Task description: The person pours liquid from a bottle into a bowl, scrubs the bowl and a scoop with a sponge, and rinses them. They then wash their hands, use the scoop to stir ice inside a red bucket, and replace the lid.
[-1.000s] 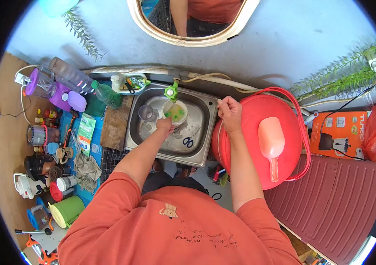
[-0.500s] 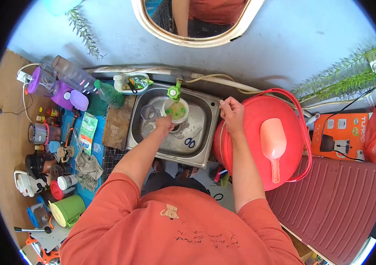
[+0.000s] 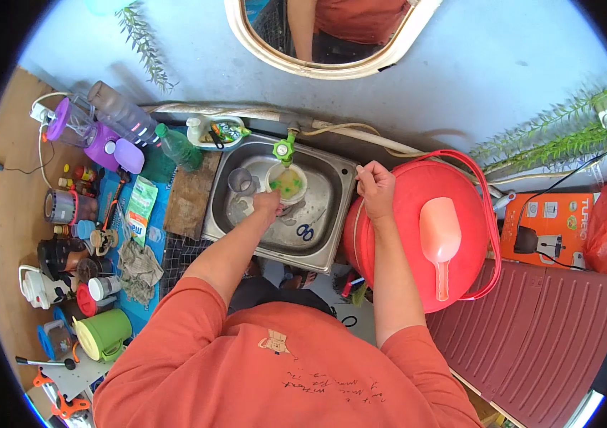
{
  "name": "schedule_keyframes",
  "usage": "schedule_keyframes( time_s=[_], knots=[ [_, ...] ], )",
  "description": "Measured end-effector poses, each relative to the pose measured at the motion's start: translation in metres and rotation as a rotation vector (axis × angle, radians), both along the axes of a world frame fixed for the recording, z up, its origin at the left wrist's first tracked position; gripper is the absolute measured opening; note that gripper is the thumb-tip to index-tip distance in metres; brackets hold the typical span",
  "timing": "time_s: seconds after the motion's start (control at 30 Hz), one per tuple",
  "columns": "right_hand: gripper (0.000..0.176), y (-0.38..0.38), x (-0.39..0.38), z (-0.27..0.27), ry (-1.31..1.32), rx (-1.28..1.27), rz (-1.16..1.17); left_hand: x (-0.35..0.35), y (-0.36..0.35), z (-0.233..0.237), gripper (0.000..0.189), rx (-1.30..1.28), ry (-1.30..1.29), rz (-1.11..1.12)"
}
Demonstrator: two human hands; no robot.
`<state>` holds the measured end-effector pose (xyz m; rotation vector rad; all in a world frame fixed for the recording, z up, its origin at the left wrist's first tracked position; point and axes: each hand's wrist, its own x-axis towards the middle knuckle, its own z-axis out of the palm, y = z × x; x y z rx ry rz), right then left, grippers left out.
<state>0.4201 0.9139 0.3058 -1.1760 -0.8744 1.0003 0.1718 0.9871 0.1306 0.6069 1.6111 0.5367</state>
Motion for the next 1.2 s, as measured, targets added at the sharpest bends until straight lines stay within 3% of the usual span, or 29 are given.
schedule_keyframes(
  time_s=[0.13, 0.73, 1.2],
  knots=[
    [0.025, 0.000, -0.001, 0.001, -0.024, 0.007, -0.008, -0.003, 0.002, -0.024, 0.027, -0.023, 0.041, 0.026],
    [0.025, 0.000, -0.004, 0.004, -0.010, 0.002, -0.001, -0.001, -0.009, -0.026, 0.023, -0.066, 0.015, 0.107],
    [0.024, 0.000, -0.004, 0.000, -0.005, -0.011, 0.031, 0.007, -0.002, -0.007, 0.012, 0.068, -0.256, 0.124]
  ],
)
